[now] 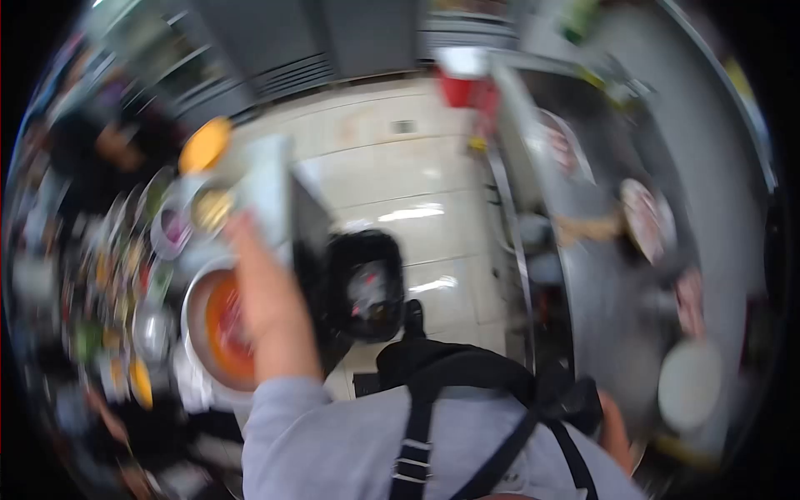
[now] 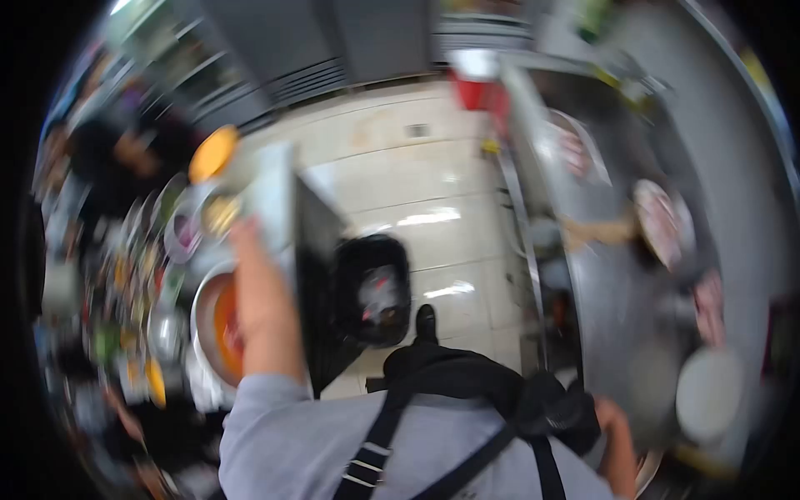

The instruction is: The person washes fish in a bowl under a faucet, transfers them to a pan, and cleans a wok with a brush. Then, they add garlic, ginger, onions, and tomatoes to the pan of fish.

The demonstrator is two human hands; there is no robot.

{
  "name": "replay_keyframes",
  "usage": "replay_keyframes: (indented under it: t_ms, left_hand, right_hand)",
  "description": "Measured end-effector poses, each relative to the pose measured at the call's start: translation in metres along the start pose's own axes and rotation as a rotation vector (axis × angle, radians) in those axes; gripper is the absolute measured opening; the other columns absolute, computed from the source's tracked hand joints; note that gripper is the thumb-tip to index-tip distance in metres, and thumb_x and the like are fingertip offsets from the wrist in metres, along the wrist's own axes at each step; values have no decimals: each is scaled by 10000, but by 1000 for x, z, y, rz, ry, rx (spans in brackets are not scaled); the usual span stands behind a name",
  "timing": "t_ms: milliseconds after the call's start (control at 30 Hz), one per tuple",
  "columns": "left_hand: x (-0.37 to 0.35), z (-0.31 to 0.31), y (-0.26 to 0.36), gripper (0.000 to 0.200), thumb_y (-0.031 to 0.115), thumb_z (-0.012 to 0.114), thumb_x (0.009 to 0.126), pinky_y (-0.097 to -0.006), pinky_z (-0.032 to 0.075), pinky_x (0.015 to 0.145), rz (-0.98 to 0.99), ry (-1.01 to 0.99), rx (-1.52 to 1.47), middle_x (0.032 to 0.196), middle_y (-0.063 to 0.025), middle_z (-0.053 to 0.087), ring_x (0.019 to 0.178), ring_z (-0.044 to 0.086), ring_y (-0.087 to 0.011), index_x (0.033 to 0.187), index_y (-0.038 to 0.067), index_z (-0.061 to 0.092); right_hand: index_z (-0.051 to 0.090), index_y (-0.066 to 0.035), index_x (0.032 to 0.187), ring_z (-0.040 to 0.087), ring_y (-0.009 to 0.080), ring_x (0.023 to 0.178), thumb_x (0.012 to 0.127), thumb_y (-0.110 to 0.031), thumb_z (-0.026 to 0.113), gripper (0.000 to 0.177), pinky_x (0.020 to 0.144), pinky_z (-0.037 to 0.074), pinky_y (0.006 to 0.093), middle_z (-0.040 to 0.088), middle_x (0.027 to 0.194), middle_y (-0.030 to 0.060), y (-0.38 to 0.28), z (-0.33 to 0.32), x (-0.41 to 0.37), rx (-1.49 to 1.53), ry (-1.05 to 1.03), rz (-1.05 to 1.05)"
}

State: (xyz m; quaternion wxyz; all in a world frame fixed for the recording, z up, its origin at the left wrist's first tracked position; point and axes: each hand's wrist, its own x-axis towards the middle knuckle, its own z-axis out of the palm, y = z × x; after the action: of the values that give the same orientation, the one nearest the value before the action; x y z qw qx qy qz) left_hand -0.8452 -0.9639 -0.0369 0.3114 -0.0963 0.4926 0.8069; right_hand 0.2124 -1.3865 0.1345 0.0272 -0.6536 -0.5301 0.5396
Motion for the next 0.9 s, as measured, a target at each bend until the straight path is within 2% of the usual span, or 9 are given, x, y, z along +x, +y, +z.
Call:
replay_keyframes:
  t_ms: [33,100,133,167,233,367,500,800,900]
  left_hand:
    - [-6,0,0,432,213,552,962,-411,608,709,-48,-60,62,1247,-260,521,847,651,-311,1291,-44,441]
    - [-6,17,0,411,203,552,952,-400,601,700,-105,-97,163,1217,-250,530,840,648,-304,1265,-44,453]
    - [-3,25,5,400,198,553,947,-395,597,696,-74,-65,204,1202,-244,534,836,647,-301,1252,-44,459]
    - [-10,36,10,390,193,553,943,-389,594,691,-30,-11,244,1187,-239,539,833,645,-298,1240,-44,465]
    - [-28,46,16,369,182,553,933,-378,587,682,64,76,303,1157,-228,548,826,642,-291,1214,-45,477]
    - [-82,44,18,328,161,554,914,-356,572,664,167,173,375,1097,-207,566,812,636,-279,1163,-46,501]
    - [-152,38,4,287,141,555,896,-334,558,646,205,202,425,1037,-185,584,799,630,-266,1112,-46,525]
    - [-378,83,-20,204,124,565,862,-277,452,555,249,-121,550,818,-98,570,663,549,-195,993,-27,526]
    - [-371,78,-30,178,125,578,864,-274,430,538,213,-275,737,799,-76,563,651,541,-171,993,14,527]
  right_hand:
    - [662,-73,1101,646,196,786,778,-120,660,326,657,541,394,681,857,114,-14,-20,12,-283,-87,133]
    - [537,-73,1245,632,218,750,858,-171,664,419,597,533,403,648,839,80,-90,-42,22,123,40,512]
    - [580,-72,1174,630,202,766,868,-202,661,343,572,531,386,637,852,93,-104,-55,31,55,75,507]
    - [536,-101,1312,650,202,808,904,-244,644,445,533,556,372,675,938,108,-121,-71,40,-105,12,445]
    - [633,-79,1133,664,286,779,894,-235,636,286,687,534,417,682,855,133,-139,-94,51,-407,311,158]
    - [634,-78,1133,625,403,879,895,-200,616,267,790,505,457,659,930,181,-164,-164,103,-474,719,208]
    - [601,-85,1205,549,331,1147,890,-212,647,343,924,458,446,595,1146,130,-175,-217,173,-567,1056,93]
    - [619,-142,1129,588,317,1091,866,-229,670,281,883,491,470,603,1083,117,-127,-286,250,-714,906,174]
    - [642,-144,1113,609,337,1051,896,-137,572,229,812,530,486,610,1087,123,-89,-282,260,-693,1031,54]
